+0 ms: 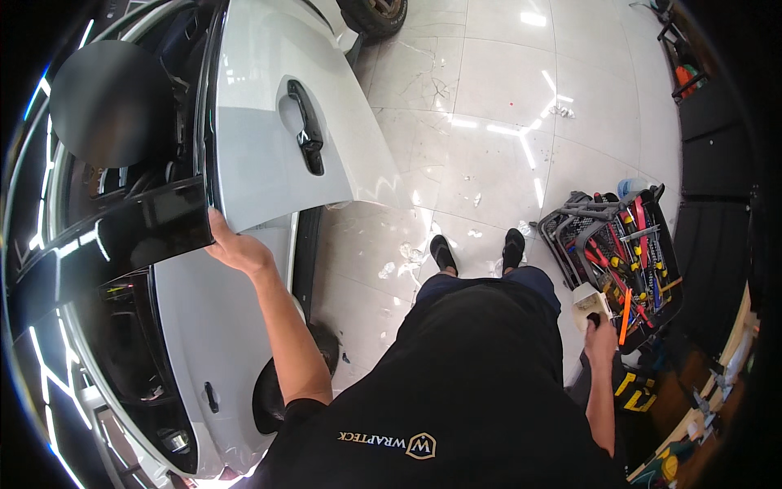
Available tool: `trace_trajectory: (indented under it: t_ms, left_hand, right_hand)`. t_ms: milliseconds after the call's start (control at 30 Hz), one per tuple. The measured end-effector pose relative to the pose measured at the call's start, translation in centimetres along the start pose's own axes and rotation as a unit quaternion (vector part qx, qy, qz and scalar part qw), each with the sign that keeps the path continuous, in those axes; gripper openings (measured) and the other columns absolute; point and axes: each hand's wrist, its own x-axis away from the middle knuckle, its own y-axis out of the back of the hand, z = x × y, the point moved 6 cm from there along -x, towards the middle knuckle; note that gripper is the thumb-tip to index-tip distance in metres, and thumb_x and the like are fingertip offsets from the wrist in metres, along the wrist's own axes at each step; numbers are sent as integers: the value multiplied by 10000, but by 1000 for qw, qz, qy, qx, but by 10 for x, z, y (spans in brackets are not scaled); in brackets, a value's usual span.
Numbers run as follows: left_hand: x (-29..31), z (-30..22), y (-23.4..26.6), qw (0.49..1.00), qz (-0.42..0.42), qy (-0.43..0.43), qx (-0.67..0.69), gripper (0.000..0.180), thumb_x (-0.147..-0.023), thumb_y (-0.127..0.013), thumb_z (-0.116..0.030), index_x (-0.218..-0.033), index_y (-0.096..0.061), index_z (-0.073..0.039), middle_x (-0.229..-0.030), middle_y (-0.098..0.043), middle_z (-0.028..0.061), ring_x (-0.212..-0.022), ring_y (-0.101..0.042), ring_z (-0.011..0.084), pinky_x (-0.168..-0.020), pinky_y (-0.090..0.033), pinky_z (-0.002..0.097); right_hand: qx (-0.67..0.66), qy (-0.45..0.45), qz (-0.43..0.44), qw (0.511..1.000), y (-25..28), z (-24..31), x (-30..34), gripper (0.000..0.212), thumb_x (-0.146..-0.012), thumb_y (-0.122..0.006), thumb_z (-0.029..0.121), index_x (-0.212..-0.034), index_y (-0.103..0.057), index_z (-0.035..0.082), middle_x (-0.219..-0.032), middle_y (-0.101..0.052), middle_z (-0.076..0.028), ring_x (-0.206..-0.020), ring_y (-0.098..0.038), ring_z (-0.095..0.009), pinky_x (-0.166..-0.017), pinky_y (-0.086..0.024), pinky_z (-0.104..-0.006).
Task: The person installs black door handles on the driver-side doors of a white SUV. They align each handle, press it into place, and secure it by hand, then test the latch mechanism on both front and rear doors.
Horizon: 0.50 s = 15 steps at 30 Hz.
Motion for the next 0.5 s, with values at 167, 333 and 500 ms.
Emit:
trace_trajectory:
  t_ms: [167,333,500]
  left_hand:
    - [0,18,2,998,43,31,22,381,-1032,-607,-252,-1209,-577,85,-1160,-661,152,-1069,-626,210,-990,-476,332]
    - [3,19,-1,990,132,15,54,395,-1031,-638,-263,-1223,-566,75,-1157,-663,148,-1068,-627,199,-986,-481,344]
    - [-4,28,11,973,212,-60,70,549,-983,-705,-176,-1416,-448,41,-1396,-556,156,-1240,-551,227,-1098,-396,365]
  right_hand:
    - [-593,74,68,799,81,187,27,497,-1043,-581,183,-1527,-490,116,-1074,-604,-12,-849,-510,-75,-833,-554,-272]
    - [-721,238,142,635,70,470,49,536,-1063,-598,292,-1503,-447,25,-1175,-706,-177,-960,-740,-241,-769,-594,-324]
    - [-689,250,57,678,56,599,86,464,-1020,-679,266,-1387,-560,8,-984,-753,-97,-844,-675,-122,-693,-521,-262]
